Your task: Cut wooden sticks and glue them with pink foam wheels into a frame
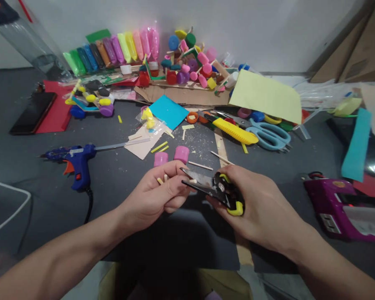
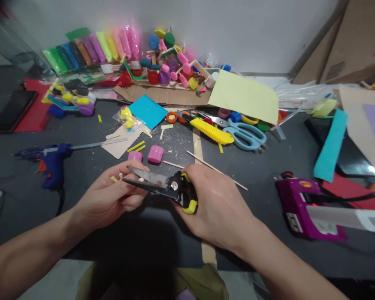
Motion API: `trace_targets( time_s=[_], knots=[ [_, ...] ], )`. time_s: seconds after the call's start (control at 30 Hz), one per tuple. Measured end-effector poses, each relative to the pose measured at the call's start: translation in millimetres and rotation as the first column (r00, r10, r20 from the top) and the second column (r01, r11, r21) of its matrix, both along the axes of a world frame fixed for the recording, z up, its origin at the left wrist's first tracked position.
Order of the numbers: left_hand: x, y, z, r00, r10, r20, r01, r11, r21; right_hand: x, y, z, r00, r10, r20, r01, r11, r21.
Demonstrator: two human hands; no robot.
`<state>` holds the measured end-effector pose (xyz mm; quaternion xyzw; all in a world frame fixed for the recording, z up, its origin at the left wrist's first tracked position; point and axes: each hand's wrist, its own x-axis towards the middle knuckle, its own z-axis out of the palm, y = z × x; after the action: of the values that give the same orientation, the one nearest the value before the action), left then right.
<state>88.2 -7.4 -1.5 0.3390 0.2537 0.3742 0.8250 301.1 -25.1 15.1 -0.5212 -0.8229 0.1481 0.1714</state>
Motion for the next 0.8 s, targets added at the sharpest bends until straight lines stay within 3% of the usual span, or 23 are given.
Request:
trace_targets(
  time_s=[0.27, 0.57, 0.8],
  knots=[
    [-1.0, 1.4, -0.2, 0.999, -0.034, 0.022, 0.033, 0.999, 0.034, 2.3, 0.0, 1.6, 1.000, 0.015, -0.002, -0.015, 1.000, -0.015],
    [1.7, -1.0, 3.5, 0.996, -0.060, 0.061, 0.062, 0.997, -0.043, 5.1, -3.4, -4.9, 0.990, -0.003, 0.139, -0.035, 0.963, 0.267],
    [0.0, -1.3, 3.7, 0.999, -0.038, 0.031, 0.039, 0.998, -0.046, 10.1, 2.2, -7.2, 0.985, -0.161, 0.068, 0.139, 0.956, 0.259]
  ],
)
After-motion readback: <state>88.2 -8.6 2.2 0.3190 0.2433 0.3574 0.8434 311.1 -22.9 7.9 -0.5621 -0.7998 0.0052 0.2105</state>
